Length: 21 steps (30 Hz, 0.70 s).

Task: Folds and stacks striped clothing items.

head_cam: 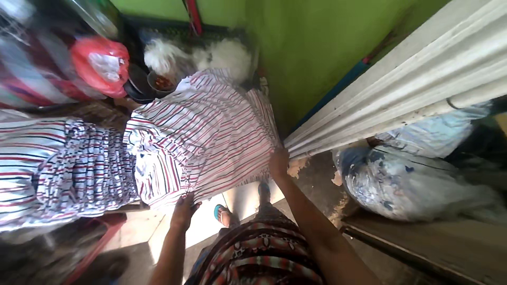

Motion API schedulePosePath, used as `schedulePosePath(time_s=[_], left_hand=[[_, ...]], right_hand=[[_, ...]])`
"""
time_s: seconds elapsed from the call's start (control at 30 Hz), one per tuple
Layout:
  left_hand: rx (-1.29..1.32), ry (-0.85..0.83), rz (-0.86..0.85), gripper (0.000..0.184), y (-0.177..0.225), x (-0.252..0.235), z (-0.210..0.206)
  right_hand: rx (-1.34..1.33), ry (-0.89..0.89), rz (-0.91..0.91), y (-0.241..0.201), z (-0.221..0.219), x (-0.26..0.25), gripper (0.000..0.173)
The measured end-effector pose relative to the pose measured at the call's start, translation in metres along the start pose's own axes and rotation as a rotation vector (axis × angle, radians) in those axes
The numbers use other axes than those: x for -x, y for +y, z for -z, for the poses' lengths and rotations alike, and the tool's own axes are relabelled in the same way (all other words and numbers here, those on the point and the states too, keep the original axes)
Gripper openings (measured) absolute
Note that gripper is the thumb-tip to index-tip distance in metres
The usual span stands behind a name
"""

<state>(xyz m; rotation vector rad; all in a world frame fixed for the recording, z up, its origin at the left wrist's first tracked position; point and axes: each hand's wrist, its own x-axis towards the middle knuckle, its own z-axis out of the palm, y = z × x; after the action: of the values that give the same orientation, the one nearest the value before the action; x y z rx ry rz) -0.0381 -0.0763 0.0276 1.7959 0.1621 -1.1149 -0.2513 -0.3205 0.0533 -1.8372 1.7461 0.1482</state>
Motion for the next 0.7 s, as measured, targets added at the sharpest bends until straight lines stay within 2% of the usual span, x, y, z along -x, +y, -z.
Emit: schedulePosePath(time_s=[0.17, 0.3, 0.4, 0.53, 0.6, 0.7], left_hand=[[0.016, 0.026, -0.046, 0.031, -0.001, -0.001, -0.001], [0.056, 0.045, -0.117, 0.031, -0.003, 0.0, -0.005], [0.081, 0.056, -0.116, 0.029, -0.004, -0.001, -0.009], [0.052, 0.039, -0.078, 0.038, -0.007, 0.0, -0.006], [0.059, 0.044, -0.068, 0.038, -0.008, 0.003, -0.006], [0.059, 0.054, -0.065, 0.034, -0.006, 0.004, -0.006]], right_hand=[[-0.13, -0.121, 0.252, -0.021, 0.048, -0.006, 0.047], [-0.434, -0.18, 0.369, -0.05, 0.107, -0.006, 0.05], [-0.52, -0.148, 0.322, -0.035, 0.081, -0.021, 0.052], [-0.453, -0.167, 0.07, -0.006, 0.018, -0.02, 0.054], [-0.39, -0.179, -0.015, -0.005, 0.008, -0.011, 0.053], [-0.143, -0.137, -0.002, -0.006, 0.009, -0.006, 0.054]])
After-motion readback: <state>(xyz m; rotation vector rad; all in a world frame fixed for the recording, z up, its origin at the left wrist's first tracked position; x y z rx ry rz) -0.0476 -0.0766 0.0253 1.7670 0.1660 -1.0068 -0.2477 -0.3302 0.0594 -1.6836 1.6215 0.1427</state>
